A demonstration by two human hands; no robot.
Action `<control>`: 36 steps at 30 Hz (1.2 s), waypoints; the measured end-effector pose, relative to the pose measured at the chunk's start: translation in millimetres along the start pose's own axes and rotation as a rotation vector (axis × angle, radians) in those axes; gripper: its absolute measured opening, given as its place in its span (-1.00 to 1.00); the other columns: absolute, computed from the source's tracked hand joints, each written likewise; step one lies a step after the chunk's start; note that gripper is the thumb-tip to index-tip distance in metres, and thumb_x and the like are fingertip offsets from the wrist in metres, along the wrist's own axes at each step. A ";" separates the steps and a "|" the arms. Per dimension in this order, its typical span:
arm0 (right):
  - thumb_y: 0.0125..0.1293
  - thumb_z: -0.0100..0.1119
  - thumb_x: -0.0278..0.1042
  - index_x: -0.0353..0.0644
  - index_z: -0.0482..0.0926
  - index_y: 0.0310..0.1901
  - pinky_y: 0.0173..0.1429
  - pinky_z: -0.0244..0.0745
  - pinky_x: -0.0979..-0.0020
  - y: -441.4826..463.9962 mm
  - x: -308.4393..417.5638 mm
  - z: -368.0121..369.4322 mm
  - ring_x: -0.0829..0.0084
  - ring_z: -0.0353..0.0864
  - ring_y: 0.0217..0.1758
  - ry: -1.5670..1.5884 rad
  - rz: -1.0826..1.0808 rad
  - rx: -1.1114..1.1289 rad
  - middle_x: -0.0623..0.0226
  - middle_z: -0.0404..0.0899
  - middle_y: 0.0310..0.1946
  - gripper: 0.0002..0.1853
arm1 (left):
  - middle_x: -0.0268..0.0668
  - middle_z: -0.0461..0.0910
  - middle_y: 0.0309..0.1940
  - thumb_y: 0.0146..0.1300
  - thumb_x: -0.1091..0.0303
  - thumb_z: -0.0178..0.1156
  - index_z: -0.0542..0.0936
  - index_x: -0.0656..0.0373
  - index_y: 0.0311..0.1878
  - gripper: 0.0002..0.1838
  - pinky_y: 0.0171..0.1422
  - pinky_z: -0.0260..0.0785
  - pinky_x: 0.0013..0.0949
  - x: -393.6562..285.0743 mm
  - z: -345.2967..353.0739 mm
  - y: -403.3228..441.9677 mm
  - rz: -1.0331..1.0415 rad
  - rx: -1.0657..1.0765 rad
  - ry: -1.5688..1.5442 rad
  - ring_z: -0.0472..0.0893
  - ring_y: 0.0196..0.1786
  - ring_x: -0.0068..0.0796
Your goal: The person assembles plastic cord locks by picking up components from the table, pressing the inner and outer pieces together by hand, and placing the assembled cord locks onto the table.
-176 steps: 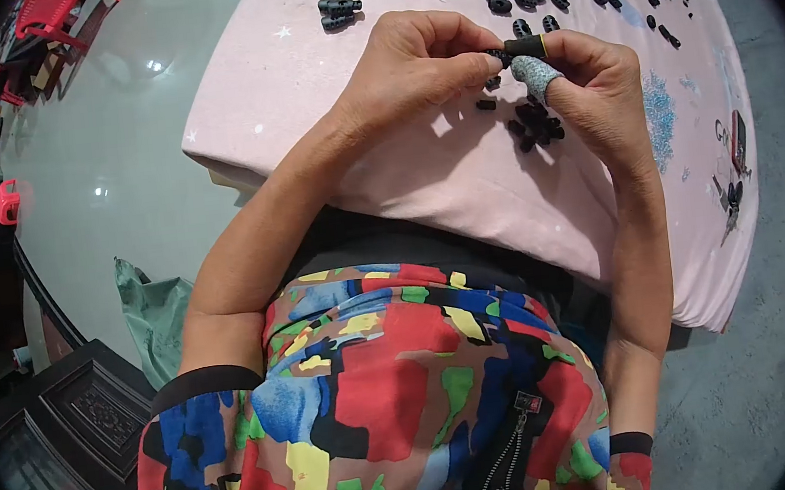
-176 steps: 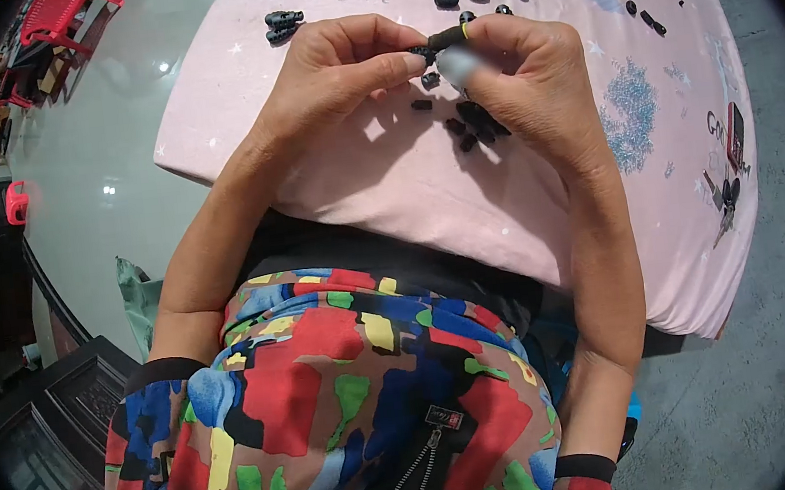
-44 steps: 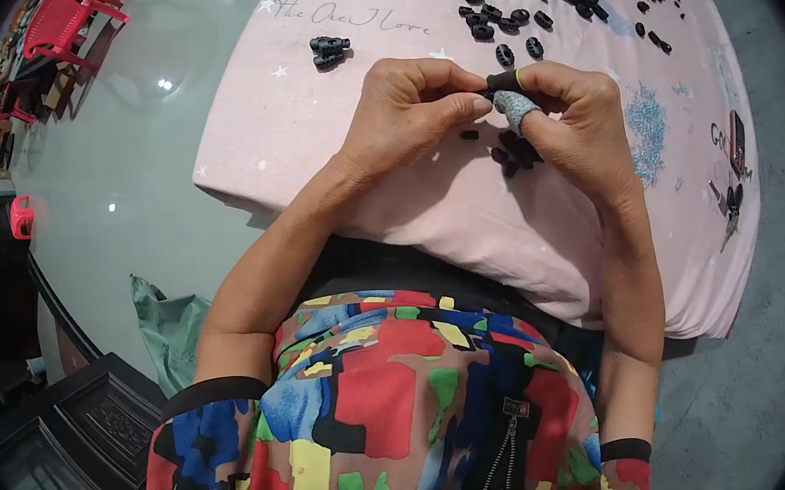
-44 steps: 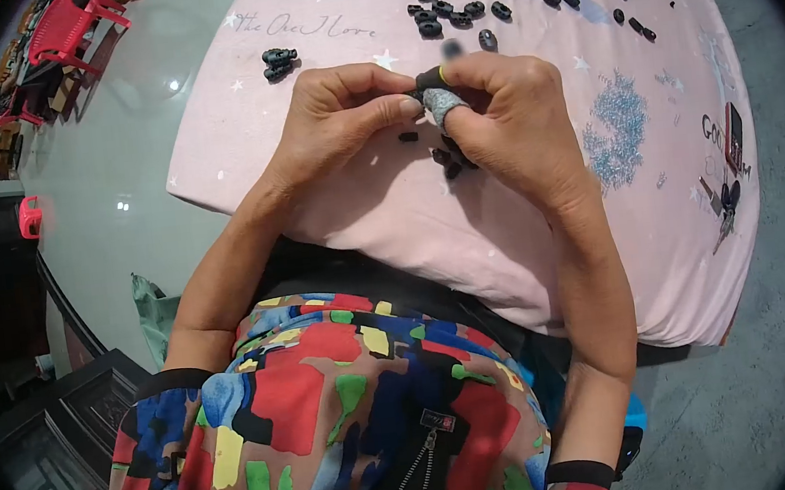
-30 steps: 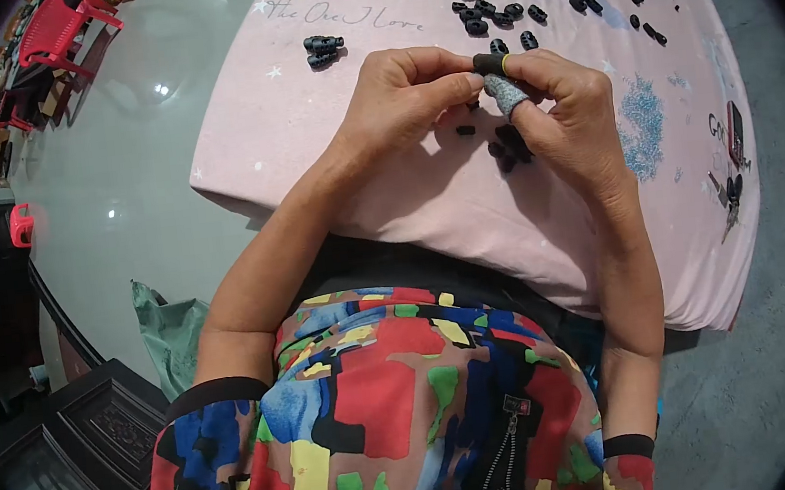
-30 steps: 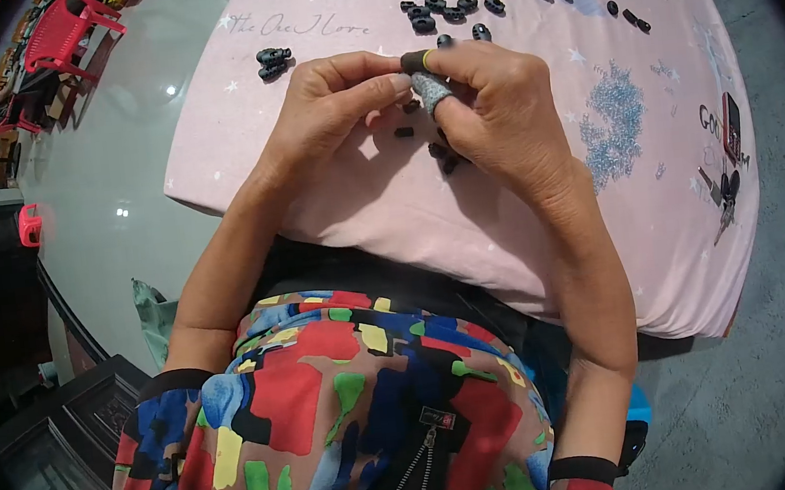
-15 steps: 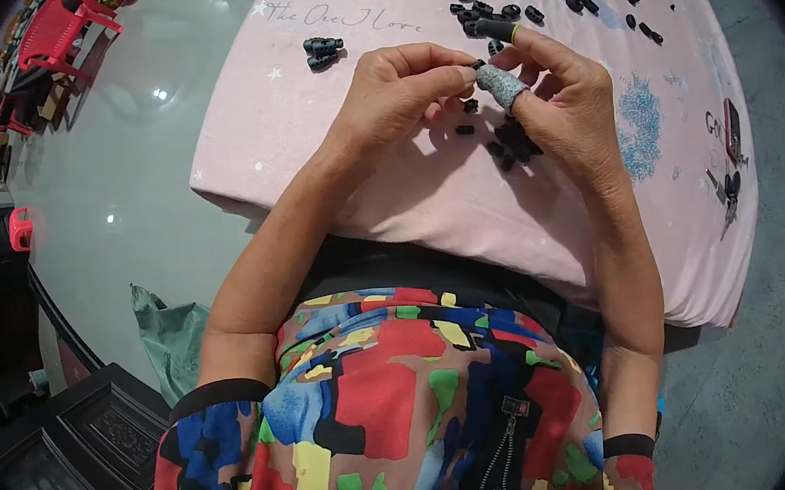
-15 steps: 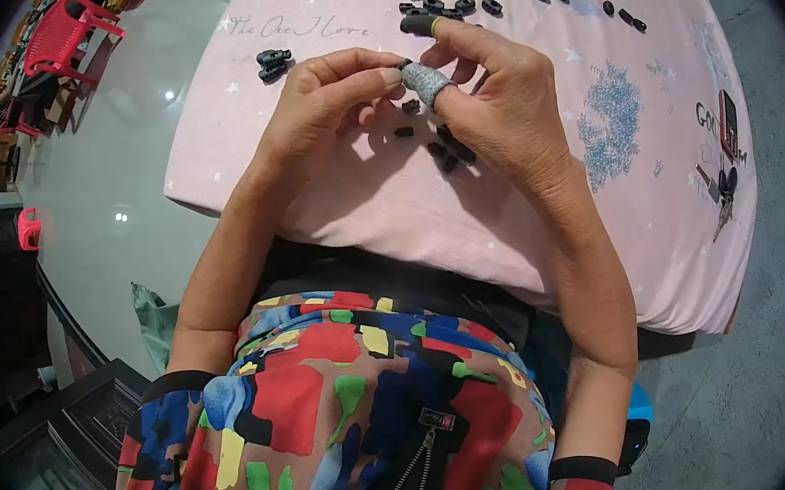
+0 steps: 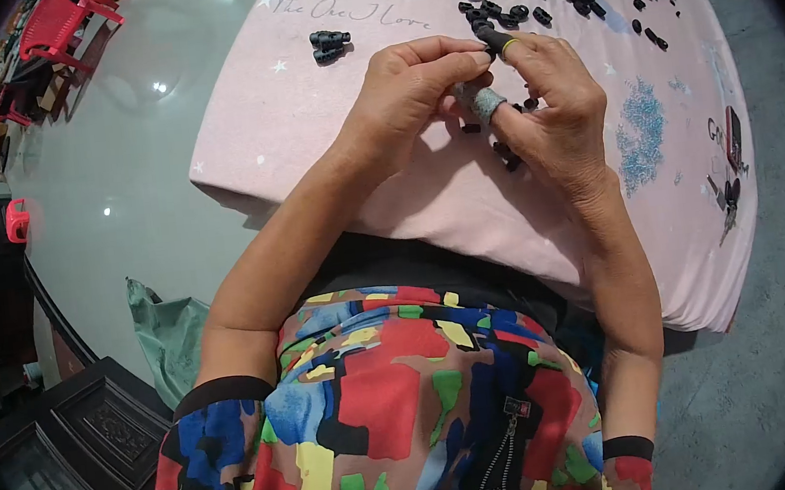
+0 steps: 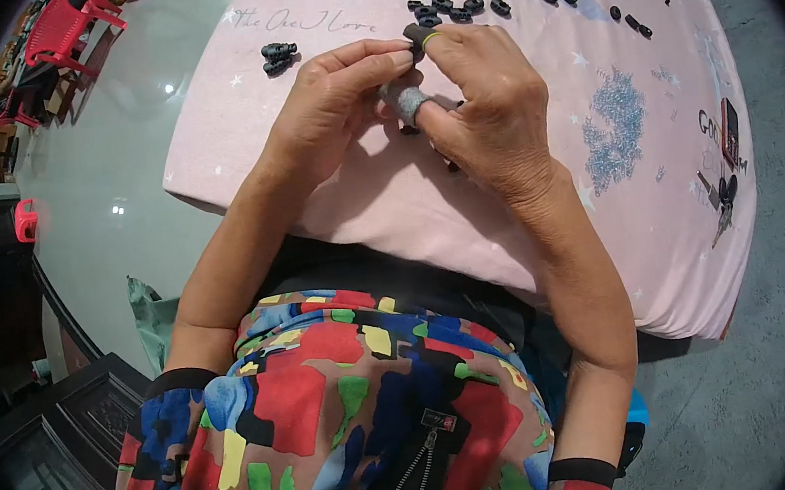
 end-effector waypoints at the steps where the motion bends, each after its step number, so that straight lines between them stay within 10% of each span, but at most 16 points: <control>1: -0.11 0.36 -0.47 -0.28 0.67 -0.11 -0.01 0.56 0.27 0.0 0.5 -0.5 0.18 0.64 -0.13 -0.015 -0.004 -0.004 0.16 0.68 -0.20 -0.59 | -0.36 0.68 -0.27 0.35 0.35 0.26 0.65 0.21 0.01 -0.78 -0.24 0.41 -0.62 0.1 0.8 0.4 0.005 0.006 -0.001 0.59 -0.28 -0.69; 36: -0.14 0.30 -0.50 -0.26 0.66 -0.11 0.03 0.58 0.29 0.8 -2.3 -9.5 0.18 0.65 -0.09 -0.164 -0.102 -0.053 0.19 0.67 -0.15 -0.58 | -0.37 0.69 -0.23 0.44 0.22 0.18 0.66 0.22 0.05 -0.71 -0.19 0.43 -0.58 3.6 8.6 0.7 0.025 0.102 0.053 0.60 -0.24 -0.68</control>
Point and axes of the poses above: each hand's wrist, its own y-axis towards the middle knuckle, its own z-axis out of the palm, x = y × z, the point moved 10 cm from there along y, towards the middle knuckle
